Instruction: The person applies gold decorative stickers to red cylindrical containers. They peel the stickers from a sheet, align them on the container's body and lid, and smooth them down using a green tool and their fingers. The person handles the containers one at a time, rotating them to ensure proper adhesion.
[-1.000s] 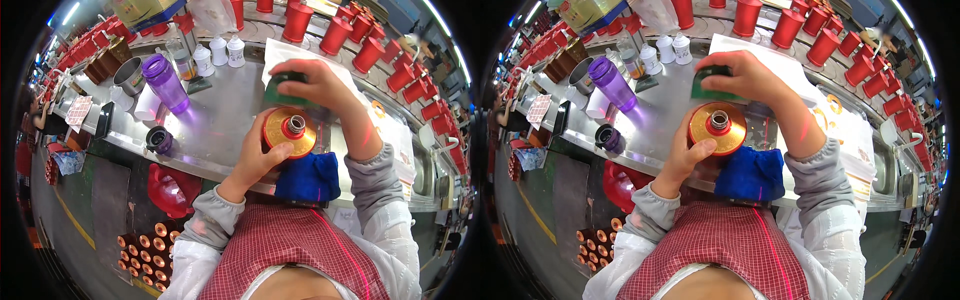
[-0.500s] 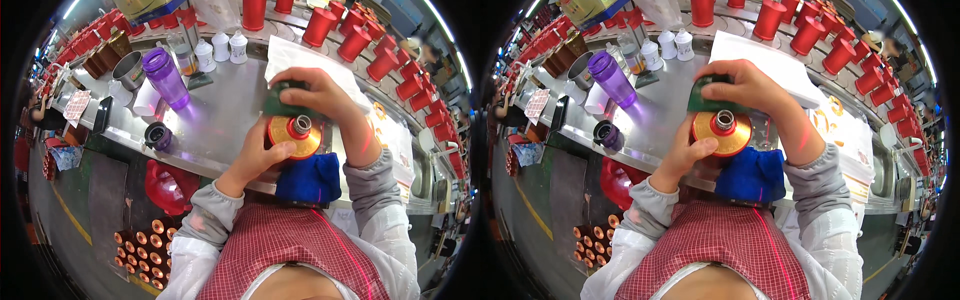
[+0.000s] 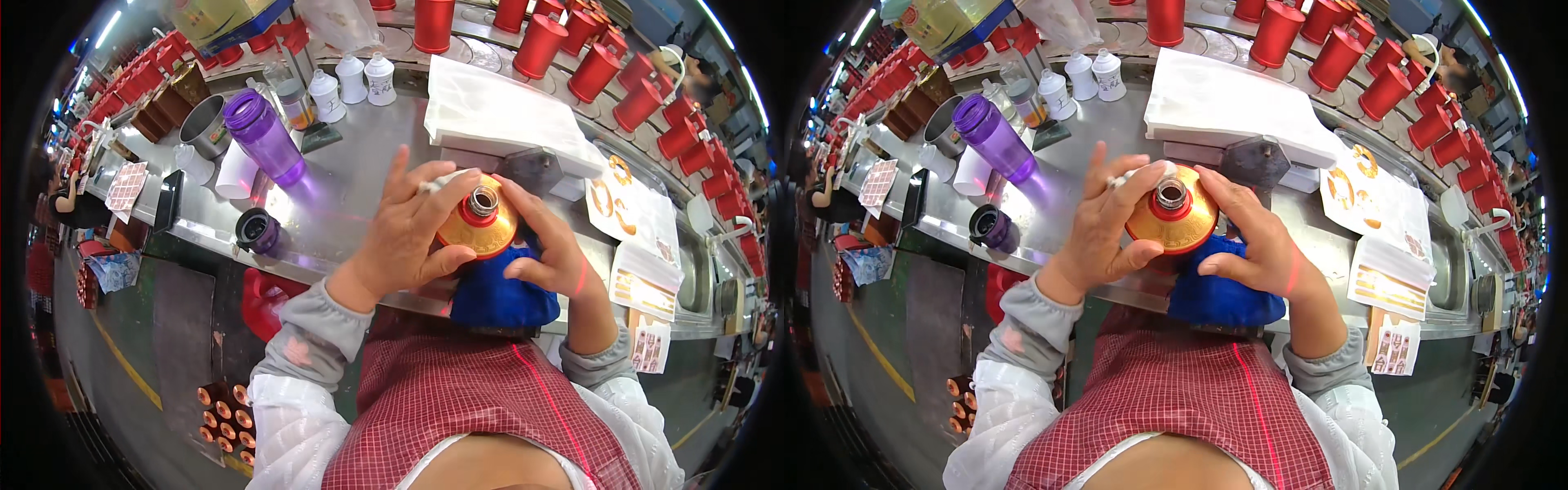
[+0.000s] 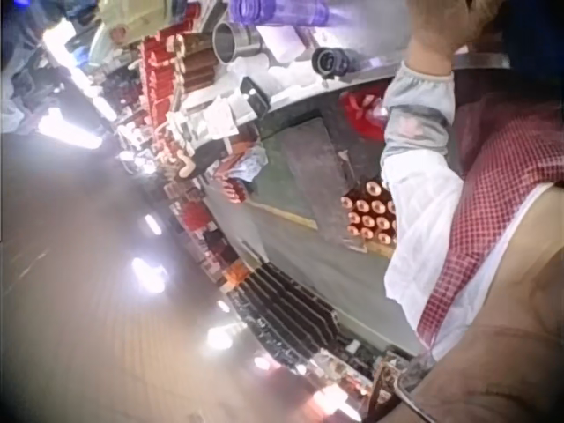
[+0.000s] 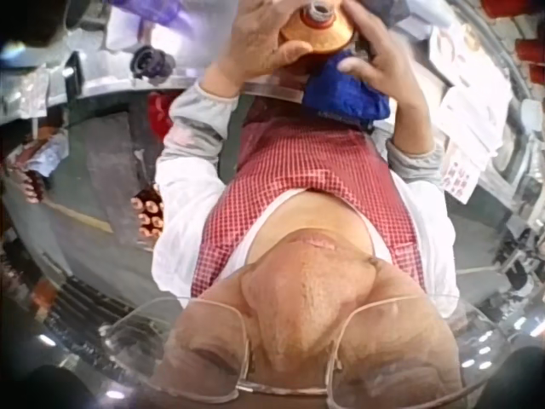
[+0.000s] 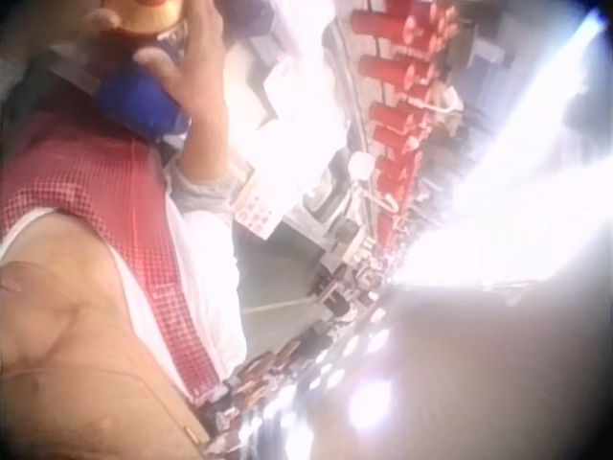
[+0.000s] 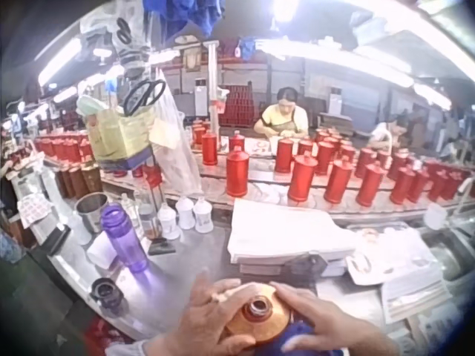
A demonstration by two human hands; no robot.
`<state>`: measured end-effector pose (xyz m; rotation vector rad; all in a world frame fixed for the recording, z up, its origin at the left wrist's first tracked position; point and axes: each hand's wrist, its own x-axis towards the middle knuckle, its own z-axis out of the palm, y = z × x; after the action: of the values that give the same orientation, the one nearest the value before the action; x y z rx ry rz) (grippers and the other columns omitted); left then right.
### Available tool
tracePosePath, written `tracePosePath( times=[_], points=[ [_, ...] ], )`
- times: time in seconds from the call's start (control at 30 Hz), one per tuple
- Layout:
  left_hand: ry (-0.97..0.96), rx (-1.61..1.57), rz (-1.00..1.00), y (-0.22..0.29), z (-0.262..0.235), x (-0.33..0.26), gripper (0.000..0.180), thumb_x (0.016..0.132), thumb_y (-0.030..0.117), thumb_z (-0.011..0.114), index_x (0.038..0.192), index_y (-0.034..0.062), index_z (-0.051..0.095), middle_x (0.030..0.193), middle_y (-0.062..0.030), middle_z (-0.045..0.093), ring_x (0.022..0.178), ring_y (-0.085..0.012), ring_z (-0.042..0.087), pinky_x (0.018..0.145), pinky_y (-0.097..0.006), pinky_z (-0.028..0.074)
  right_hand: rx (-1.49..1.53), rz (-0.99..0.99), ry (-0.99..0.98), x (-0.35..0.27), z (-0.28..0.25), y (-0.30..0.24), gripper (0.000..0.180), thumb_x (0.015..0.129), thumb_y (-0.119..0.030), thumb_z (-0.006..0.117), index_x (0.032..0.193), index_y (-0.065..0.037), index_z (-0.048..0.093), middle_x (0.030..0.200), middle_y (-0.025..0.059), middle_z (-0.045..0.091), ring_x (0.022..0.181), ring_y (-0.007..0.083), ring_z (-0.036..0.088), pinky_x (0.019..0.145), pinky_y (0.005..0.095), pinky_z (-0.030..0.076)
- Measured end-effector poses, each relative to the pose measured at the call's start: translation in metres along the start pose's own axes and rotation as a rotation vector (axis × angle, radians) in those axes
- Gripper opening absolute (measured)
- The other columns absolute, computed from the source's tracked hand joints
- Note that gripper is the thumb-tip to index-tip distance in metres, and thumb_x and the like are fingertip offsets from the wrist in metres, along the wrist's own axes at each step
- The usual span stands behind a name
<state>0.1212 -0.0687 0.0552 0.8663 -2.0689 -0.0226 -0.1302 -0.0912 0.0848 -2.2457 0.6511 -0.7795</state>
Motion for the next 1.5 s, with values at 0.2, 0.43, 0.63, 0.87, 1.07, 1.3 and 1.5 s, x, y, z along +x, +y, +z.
tracePosePath(
  times=[0.2, 0.43, 0.63, 0.87, 1.07, 1.3, 1.5],
  points=[
    [0.254, 0.311, -0.220, 0.056, 0.026, -0.029, 0.048, 0.095, 0.038, 0.052, 0.130, 0.0051, 0.054, 0.124, -0.0077, 0.061, 0.124, -0.0246, 0.047, 0.114, -0.057, 0.010, -0.122, 0.014, 0.126, -0.006, 0.018, 0.000, 0.081, 0.075, -0.023, 0.078, 0.141, 0.002, 0.037, 0.138, 0.0208, 0.046, 0.127, 0.0365, 0.044, 0.106, 0.0412, 0.036],
    [0.267, 0.252, -0.190, 0.059, 0.013, -0.027, 0.053, 0.096, 0.041, 0.049, 0.131, 0.0008, 0.052, 0.128, -0.0095, 0.059, 0.123, -0.0280, 0.047, 0.115, -0.055, 0.011, -0.144, -0.006, 0.211, -0.004, 0.025, -0.004, 0.075, 0.073, -0.018, 0.077, 0.138, 0.001, 0.043, 0.131, 0.0207, 0.052, 0.121, 0.0354, 0.051, 0.102, 0.0398, 0.040],
    [0.307, 0.300, -0.118, 0.074, 0.026, -0.031, 0.047, 0.094, 0.035, 0.054, 0.130, 0.0041, 0.055, 0.130, -0.0062, 0.058, 0.126, -0.0263, 0.043, 0.116, -0.054, 0.009, -0.111, 0.046, 0.244, -0.003, 0.032, -0.001, 0.077, 0.068, -0.007, 0.074, 0.138, 0.001, 0.043, 0.128, 0.0200, 0.054, 0.119, 0.0343, 0.053, 0.101, 0.0382, 0.042],
    [0.280, -0.087, -0.193, 0.054, 0.021, -0.031, 0.078, 0.083, 0.043, 0.068, 0.139, -0.0007, 0.037, 0.137, -0.0173, 0.046, 0.133, -0.0348, 0.034, 0.116, -0.049, 0.015, 0.095, 0.286, 0.356, 0.005, -0.007, -0.020, 0.053, 0.080, 0.003, 0.061, 0.132, 0.001, 0.049, 0.119, 0.0133, 0.062, 0.100, 0.0201, 0.062, 0.091, 0.0315, 0.049],
    [0.210, -0.569, -0.399, 0.030, 0.027, -0.008, 0.112, 0.076, 0.047, 0.076, 0.149, -0.0009, 0.007, 0.145, -0.0224, 0.035, 0.134, -0.0317, 0.037, 0.110, -0.039, 0.029, -0.016, 0.260, 0.320, 0.047, -0.012, -0.004, 0.025, 0.088, -0.006, 0.060, 0.112, 0.001, 0.057, 0.093, 0.0036, 0.063, 0.087, 0.0099, 0.057, 0.079, 0.0245, 0.046],
    [0.096, -0.559, -0.350, 0.019, 0.027, -0.015, 0.114, 0.072, 0.042, 0.081, 0.150, 0.0007, 0.009, 0.145, -0.0201, 0.035, 0.132, -0.0309, 0.040, 0.110, -0.040, 0.030, 0.062, 0.182, 0.481, 0.033, -0.009, 0.018, 0.020, 0.089, -0.009, 0.063, 0.106, -0.001, 0.058, 0.089, 0.0046, 0.062, 0.082, 0.0084, 0.056, 0.073, 0.0243, 0.045],
    [0.068, -0.542, -0.417, 0.018, 0.028, -0.019, 0.114, 0.067, 0.038, 0.084, 0.150, 0.0055, 0.011, 0.146, -0.0227, 0.032, 0.135, -0.0393, 0.034, 0.112, -0.044, 0.027, -0.300, -0.363, 0.312, -0.003, -0.003, -0.019, 0.028, 0.068, -0.001, 0.071, 0.094, -0.006, 0.061, 0.085, 0.0097, 0.059, 0.071, 0.0254, 0.053, 0.068, 0.0365, 0.042]
  ],
)
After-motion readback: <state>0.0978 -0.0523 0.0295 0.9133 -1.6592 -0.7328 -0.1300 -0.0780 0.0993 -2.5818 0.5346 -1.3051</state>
